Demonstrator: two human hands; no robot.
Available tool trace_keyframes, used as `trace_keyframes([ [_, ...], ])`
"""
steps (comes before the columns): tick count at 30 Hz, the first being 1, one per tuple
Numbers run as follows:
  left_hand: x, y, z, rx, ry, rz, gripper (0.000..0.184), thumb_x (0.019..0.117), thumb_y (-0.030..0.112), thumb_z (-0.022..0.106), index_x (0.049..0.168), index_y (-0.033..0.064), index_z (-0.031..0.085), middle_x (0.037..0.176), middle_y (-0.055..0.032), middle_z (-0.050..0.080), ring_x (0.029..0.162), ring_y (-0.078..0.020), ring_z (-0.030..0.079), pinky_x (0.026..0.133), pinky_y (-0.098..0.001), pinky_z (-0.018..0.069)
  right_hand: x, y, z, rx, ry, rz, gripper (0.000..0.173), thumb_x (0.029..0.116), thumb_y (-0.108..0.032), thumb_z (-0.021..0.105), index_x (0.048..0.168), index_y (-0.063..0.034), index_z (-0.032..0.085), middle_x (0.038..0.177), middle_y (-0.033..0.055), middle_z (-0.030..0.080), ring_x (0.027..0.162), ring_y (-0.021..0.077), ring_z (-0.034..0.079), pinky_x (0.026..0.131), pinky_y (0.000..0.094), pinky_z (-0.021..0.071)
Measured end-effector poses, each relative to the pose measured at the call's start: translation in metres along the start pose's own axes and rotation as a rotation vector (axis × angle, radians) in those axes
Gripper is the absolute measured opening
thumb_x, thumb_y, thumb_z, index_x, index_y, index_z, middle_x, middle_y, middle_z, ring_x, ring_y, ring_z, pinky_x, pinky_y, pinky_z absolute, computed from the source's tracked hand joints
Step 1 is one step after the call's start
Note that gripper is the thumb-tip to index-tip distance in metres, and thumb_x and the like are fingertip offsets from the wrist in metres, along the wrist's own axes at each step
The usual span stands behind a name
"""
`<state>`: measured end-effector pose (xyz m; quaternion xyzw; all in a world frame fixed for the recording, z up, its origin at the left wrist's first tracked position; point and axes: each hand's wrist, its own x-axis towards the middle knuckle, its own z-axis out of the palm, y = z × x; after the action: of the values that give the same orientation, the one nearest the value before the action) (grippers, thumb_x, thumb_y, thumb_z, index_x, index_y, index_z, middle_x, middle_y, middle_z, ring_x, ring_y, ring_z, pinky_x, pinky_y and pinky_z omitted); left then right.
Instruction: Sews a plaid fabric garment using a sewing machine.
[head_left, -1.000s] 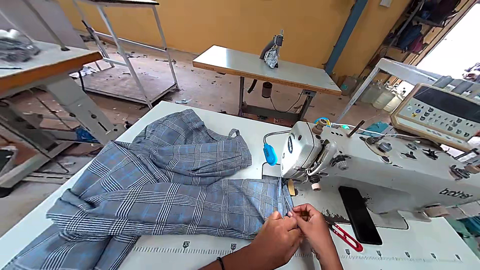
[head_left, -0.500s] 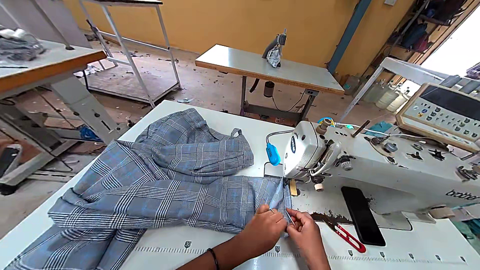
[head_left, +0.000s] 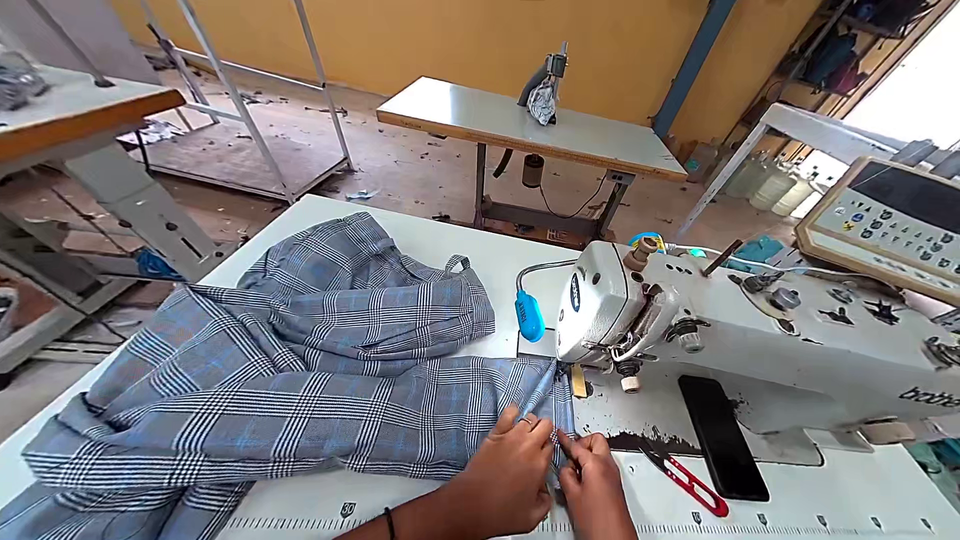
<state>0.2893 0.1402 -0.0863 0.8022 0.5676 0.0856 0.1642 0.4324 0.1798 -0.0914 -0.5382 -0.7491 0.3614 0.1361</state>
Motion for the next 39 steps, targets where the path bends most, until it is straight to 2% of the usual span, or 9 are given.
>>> trace_keyframes([
  [5, -0.003, -0.003, -0.004, -0.001, -0.089, -0.041, 0.049, 0.0902, 0.024, 0.068, 0.128, -0.0078, 0.063, 0.122, -0.0272, 0.062, 0.113, -0.0439, 0.060, 0.094, -0.0624, 0.0387, -0.004, -0.001, 0.016, -0.031, 0.060, -0.060, 0.040, 0.0873, 0.015, 0.055, 0.125, 0.0119, 0.066, 0.129, 0.0325, 0.055, 0.112, 0.0425, 0.060, 0.096, 0.0446, 0.0529],
  [12, -0.001, -0.008, 0.004, -0.009, -0.013, -0.032, 0.047, 0.0864, 0.025, 0.069, 0.123, -0.0054, 0.067, 0.117, -0.0255, 0.063, 0.107, -0.0423, 0.063, 0.087, -0.0614, 0.0418, -0.002, -0.001, 0.021, -0.081, 0.087, -0.128, 0.039, 0.0867, 0.017, 0.054, 0.123, 0.0135, 0.067, 0.138, 0.0294, 0.059, 0.119, 0.0485, 0.061, 0.102, 0.0525, 0.0493],
  [22, 0.032, -0.047, -0.023, -0.015, -0.189, -0.036, 0.049, 0.0940, 0.019, 0.062, 0.139, 0.0001, 0.058, 0.138, -0.0255, 0.056, 0.131, -0.0460, 0.049, 0.102, -0.0706, 0.0312, 0.045, 0.003, 0.024, -0.125, 0.155, -0.188, 0.035, 0.0884, 0.013, 0.056, 0.121, 0.0097, 0.069, 0.137, 0.0240, 0.062, 0.119, 0.0445, 0.061, 0.102, 0.0502, 0.0491],
  [25, 0.040, -0.065, -0.036, 0.082, -0.198, 0.020, 0.043, 0.0985, 0.029, 0.063, 0.126, -0.0037, 0.065, 0.132, -0.0251, 0.062, 0.137, -0.0434, 0.049, 0.114, -0.0697, 0.0226, 0.053, 0.009, 0.025, -0.028, 0.223, -0.207, 0.030, 0.0870, 0.013, 0.058, 0.115, 0.0105, 0.070, 0.127, 0.0271, 0.064, 0.113, 0.0414, 0.064, 0.097, 0.0466, 0.0533],
  [28, 0.026, -0.059, -0.040, 0.180, 0.029, 0.184, 0.038, 0.0961, 0.032, 0.068, 0.099, -0.0059, 0.070, 0.100, -0.0218, 0.071, 0.110, -0.0401, 0.066, 0.110, -0.0628, 0.0340, 0.052, 0.017, 0.022, 0.181, 0.290, -0.127, 0.029, 0.0880, 0.006, 0.059, 0.115, 0.0120, 0.067, 0.118, 0.0279, 0.060, 0.089, 0.0263, 0.064, 0.078, 0.0351, 0.0544],
  [31, 0.006, -0.022, -0.013, 0.028, 0.387, 0.310, 0.018, 0.0919, 0.015, 0.069, 0.083, -0.0010, 0.070, 0.075, -0.0161, 0.070, 0.074, -0.0325, 0.072, 0.085, -0.0545, 0.0524, 0.044, 0.028, 0.017, 0.613, 0.318, 0.016, 0.029, 0.0961, -0.001, 0.054, 0.121, 0.0138, 0.057, 0.105, 0.0177, 0.063, 0.081, 0.0133, 0.063, 0.073, 0.0273, 0.0532],
  [34, -0.002, 0.006, 0.029, -0.060, 0.476, 0.244, 0.009, 0.0861, 0.007, 0.069, 0.090, -0.0006, 0.073, 0.074, -0.0143, 0.069, 0.067, -0.0297, 0.070, 0.073, -0.0487, 0.0537, 0.026, 0.024, 0.007, 0.822, 0.253, 0.129, 0.023, 0.1049, -0.009, 0.050, 0.119, 0.0093, 0.053, 0.094, 0.0091, 0.060, 0.073, 0.0078, 0.062, 0.067, 0.0218, 0.0539],
  [36, 0.000, 0.014, 0.048, -0.065, 0.457, 0.179, 0.020, 0.0831, 0.003, 0.070, 0.101, -0.0022, 0.075, 0.080, -0.0157, 0.070, 0.069, -0.0312, 0.070, 0.071, -0.0488, 0.0527, 0.010, 0.025, 0.001, 0.748, 0.190, 0.137, 0.029, 0.1027, -0.011, 0.055, 0.123, 0.0092, 0.053, 0.104, 0.0122, 0.062, 0.085, 0.0108, 0.063, 0.075, 0.0252, 0.0530],
  [39, 0.004, 0.023, 0.062, 0.005, 0.495, 0.119, 0.021, 0.0781, -0.003, 0.071, 0.098, -0.0002, 0.076, 0.089, -0.0160, 0.073, 0.071, -0.0301, 0.071, 0.066, -0.0473, 0.0534, -0.004, 0.032, 0.000, 0.568, 0.141, 0.117, 0.043, 0.0943, -0.007, 0.066, 0.130, 0.0113, 0.050, 0.120, 0.0212, 0.058, 0.098, 0.0182, 0.062, 0.083, 0.0302, 0.0530],
])
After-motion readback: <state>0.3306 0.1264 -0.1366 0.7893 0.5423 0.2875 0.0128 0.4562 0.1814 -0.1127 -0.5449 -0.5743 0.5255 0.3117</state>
